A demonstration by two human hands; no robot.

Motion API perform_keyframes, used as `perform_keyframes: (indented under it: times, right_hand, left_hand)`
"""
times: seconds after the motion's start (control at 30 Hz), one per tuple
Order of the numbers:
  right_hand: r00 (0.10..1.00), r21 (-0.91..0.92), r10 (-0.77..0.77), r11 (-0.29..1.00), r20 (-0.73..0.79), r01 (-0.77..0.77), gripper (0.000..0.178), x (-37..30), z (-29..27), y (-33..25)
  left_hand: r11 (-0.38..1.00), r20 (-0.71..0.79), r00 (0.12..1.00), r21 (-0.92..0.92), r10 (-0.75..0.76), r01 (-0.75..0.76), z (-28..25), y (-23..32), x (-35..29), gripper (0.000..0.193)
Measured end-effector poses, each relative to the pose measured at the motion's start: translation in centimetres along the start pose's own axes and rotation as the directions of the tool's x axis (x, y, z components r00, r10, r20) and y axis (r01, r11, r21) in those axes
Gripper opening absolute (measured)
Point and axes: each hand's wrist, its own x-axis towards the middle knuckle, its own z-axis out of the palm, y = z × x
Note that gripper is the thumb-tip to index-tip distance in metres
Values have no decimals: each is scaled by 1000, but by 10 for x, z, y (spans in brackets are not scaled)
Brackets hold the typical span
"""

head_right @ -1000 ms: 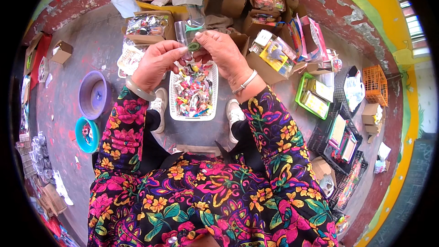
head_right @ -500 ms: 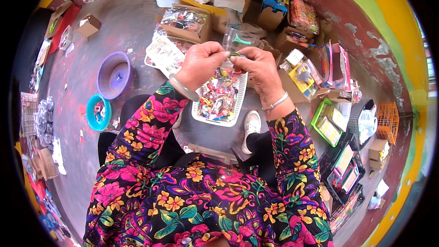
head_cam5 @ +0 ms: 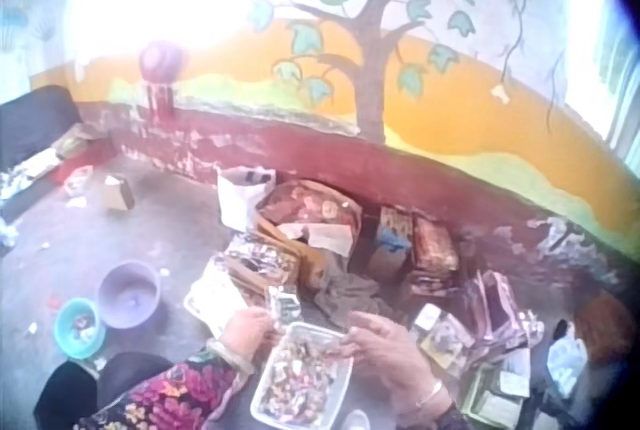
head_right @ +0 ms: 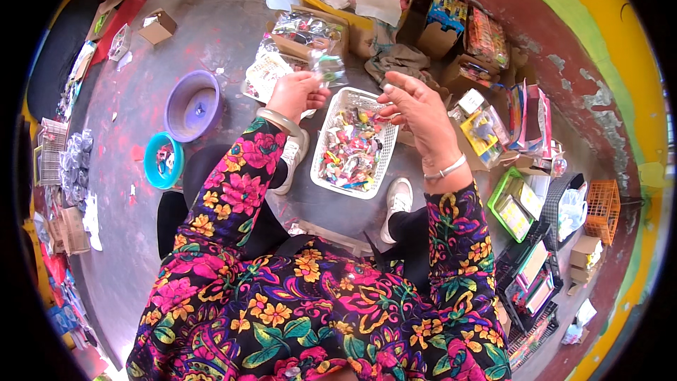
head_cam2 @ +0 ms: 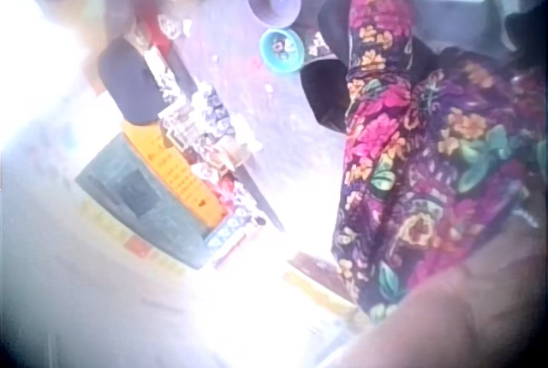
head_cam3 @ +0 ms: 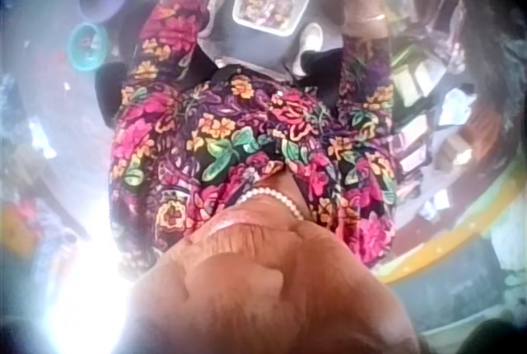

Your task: The person sits on the floor and repeatedly picks small colorful items from a white basket, places them into small clear plastic bags, and seals the bags. The person then places the sealed bags into a cardboard box.

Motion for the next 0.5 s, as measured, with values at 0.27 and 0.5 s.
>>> perform_keyframes:
  times: [0.27,0.5]
  right_hand:
    - [994,-113,72,992,82,-62,24,-45,0,25]
    - [996,-134,79,988,38,-73,22,-45,-4,25]
  left_hand:
    - [961,-527,815,-247,-242,125,-92,-132,76,16]
    - [886,-663,651,-464,-369,30,-115,-125,91,18]
